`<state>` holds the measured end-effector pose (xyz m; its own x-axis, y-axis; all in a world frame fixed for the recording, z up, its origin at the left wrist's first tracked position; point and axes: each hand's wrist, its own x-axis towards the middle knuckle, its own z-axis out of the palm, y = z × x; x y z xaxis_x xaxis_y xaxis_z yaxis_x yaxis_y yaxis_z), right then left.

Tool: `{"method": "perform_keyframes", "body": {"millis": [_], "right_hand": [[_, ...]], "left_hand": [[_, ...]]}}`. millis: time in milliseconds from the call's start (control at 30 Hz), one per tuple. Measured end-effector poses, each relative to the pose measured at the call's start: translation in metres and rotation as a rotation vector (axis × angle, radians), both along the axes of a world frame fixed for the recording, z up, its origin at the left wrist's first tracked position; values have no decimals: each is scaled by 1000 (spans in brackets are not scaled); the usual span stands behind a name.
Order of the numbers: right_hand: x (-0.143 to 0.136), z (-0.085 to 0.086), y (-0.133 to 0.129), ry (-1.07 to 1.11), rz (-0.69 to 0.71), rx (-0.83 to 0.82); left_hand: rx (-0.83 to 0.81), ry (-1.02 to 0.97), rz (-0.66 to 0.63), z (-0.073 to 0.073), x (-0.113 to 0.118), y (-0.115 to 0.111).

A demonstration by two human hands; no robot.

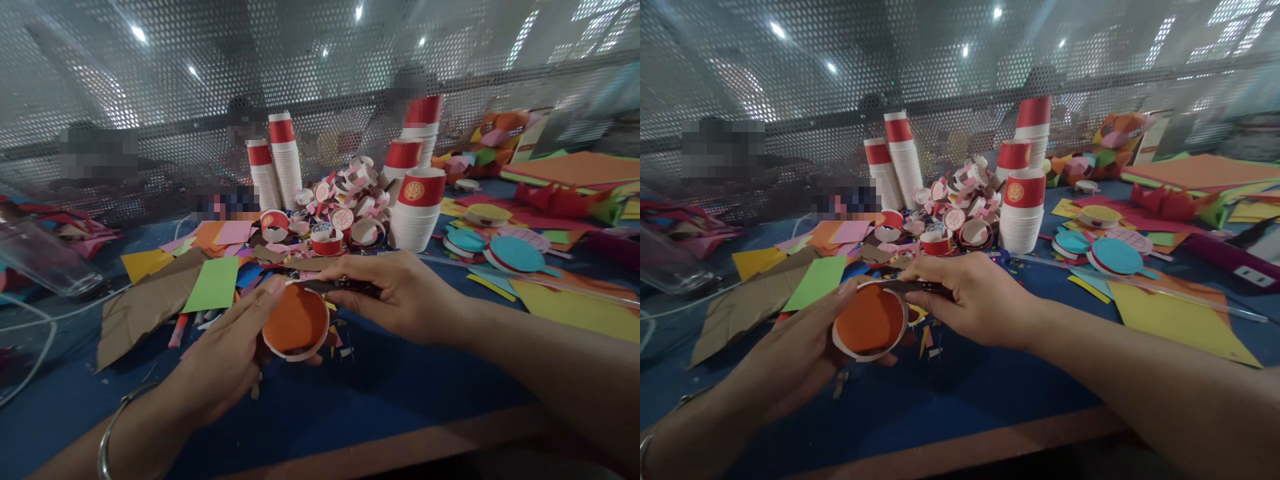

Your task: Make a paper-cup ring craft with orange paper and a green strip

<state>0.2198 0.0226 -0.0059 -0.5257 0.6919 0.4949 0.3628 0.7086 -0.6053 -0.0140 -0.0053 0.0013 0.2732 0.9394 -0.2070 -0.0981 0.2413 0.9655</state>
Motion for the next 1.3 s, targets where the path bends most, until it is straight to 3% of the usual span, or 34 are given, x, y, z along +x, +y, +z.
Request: {"method": "perform_keyframes", "body": {"millis": [267, 967, 1300], "right_hand": [[0, 0, 3, 9, -4, 4], [1, 0, 2, -28, 12, -21], [0, 0, 2, -24, 15, -28]], "left_hand": [[-43, -27, -117, 6, 3, 2], [-36, 71, -240, 7, -6, 6], [-168, 133, -269, 10, -12, 9]]}}
